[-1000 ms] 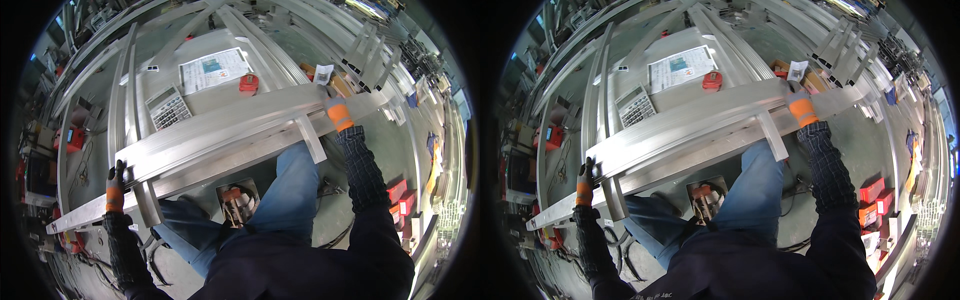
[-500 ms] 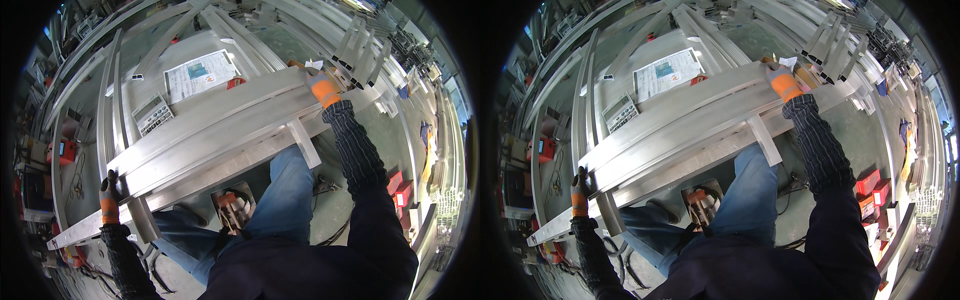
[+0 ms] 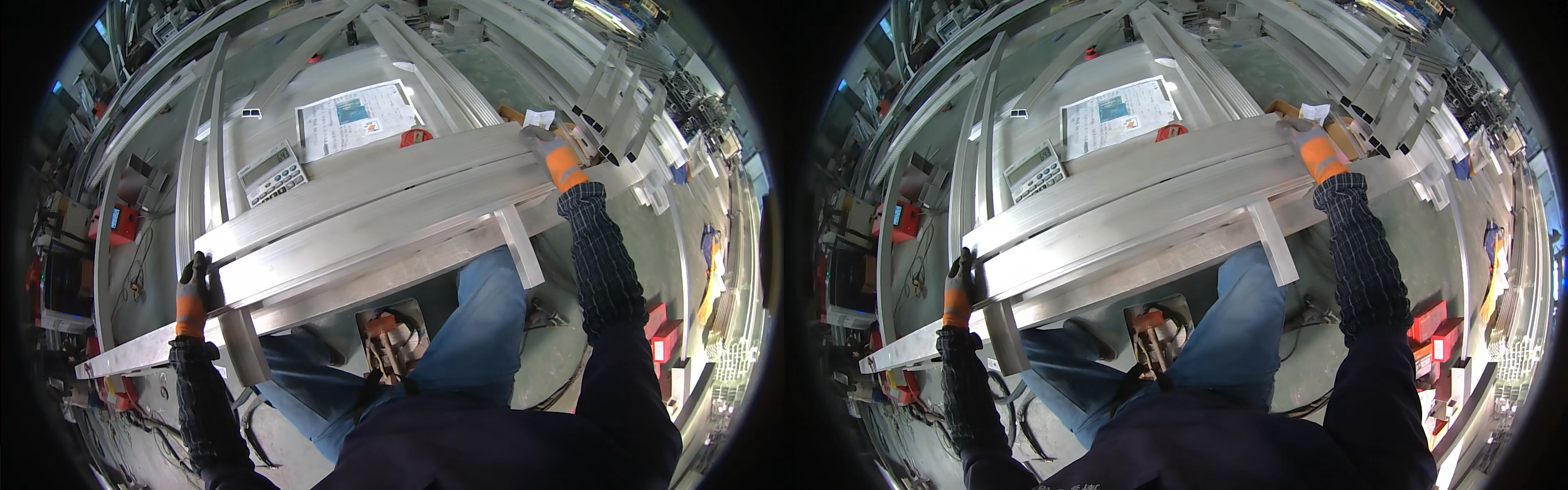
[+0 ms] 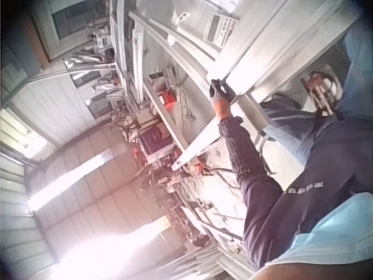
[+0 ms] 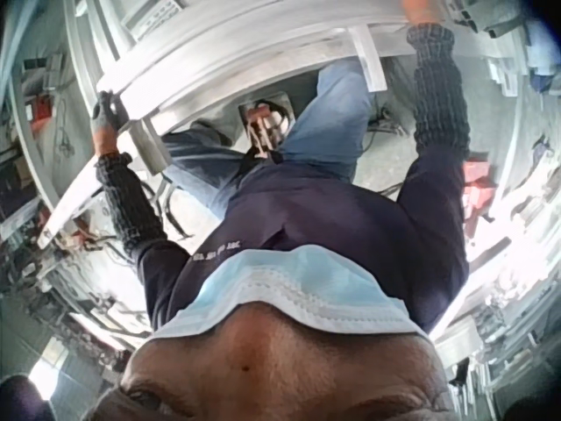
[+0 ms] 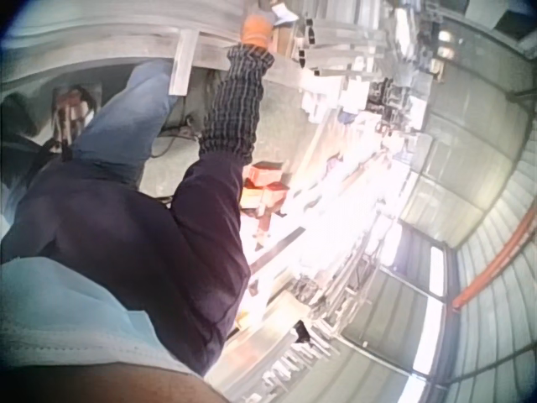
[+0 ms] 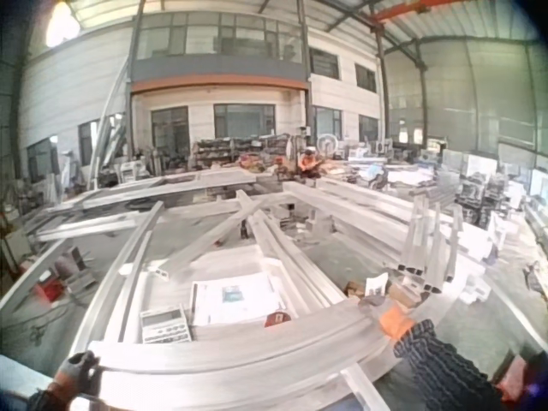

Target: The person measures and marks a long aluminum frame using a tape measure and a pencil. They then assemble the frame by fitting smaller metal pieces into the corners.

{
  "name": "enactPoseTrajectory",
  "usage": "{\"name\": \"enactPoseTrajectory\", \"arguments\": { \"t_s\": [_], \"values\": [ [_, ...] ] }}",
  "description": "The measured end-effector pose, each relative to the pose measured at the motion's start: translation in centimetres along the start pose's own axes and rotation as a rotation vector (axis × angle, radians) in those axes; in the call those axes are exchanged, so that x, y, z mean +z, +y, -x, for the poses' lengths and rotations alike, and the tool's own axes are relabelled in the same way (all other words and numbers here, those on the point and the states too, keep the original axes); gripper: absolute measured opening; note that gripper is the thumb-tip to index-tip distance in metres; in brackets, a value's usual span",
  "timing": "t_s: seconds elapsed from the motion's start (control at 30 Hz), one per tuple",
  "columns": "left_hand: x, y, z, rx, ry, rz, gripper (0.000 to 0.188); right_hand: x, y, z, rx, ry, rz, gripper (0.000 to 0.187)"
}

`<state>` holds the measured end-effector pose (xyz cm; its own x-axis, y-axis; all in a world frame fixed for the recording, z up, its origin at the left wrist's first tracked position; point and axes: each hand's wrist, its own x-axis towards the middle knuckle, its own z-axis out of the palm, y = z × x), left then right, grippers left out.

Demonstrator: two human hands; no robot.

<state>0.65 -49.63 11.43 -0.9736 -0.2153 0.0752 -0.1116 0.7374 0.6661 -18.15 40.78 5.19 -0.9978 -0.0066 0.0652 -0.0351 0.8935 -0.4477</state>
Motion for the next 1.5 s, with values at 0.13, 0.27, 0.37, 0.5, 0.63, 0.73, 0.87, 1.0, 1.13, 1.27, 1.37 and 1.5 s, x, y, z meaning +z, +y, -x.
{"name": "enactPoseTrajectory", "arguments": {
  "t_s": [0.13,0.27,0.37,0.5,0.63,0.73,0.87,1.0,1.13,1.27,1.37,1.5],
  "values": [
    [2.5,-3.8,-4.5,-0.157,-0.076,0.219,0.050,-3.5,9.9,-5.0,0.187,0.399,0.050,0.047],
    [-2.7,-2.1,-0.8,0.138,-0.140,-0.026,0.035,-4.3,9.3,-4.1,-0.111,0.278,0.061,0.051],
    [-2.8,10.8,5.4,0.157,0.169,0.029,0.039,-8.9,7.2,2.4,-0.262,0.375,0.637,0.038],
    [-0.2,21.3,16.8,0.438,-0.413,0.365,0.050,-9.6,-12.1,16.4,0.003,0.680,-0.544,0.036],
    [13.4,21.2,21.2,0.118,-0.974,0.386,0.045,-2.4,-9.0,28.4,-0.002,0.688,-0.170,0.035],
    [24.5,14.6,22.5,0.038,-0.886,-0.363,0.038,5.1,-5.9,37.7,0.425,0.622,-0.786,0.033],
    [33.8,5.0,21.0,-0.093,-1.057,-0.149,0.036,8.3,-13.3,40.6,0.450,0.350,-0.217,0.039],
    [45.1,-2.9,25.5,0.121,-1.338,-0.268,0.033,8.3,-15.0,38.8,0.447,0.293,-0.082,0.046],
    [51.5,3.4,27.2,0.227,-1.399,-0.269,0.032,8.4,-14.5,37.7,0.317,0.337,-0.135,0.046],
    [54.7,6.3,27.9,0.253,-1.378,-0.285,0.032,8.7,-13.2,39.1,0.394,0.421,-0.398,0.050],
    [54.3,6.0,28.7,0.206,-1.345,-0.298,0.032,8.0,-13.0,38.3,0.398,0.392,-0.478,0.052],
    [53.4,5.6,28.8,0.180,-1.317,-0.305,0.031,7.4,-13.4,37.2,0.048,0.249,0.153,0.050]
  ]
}}
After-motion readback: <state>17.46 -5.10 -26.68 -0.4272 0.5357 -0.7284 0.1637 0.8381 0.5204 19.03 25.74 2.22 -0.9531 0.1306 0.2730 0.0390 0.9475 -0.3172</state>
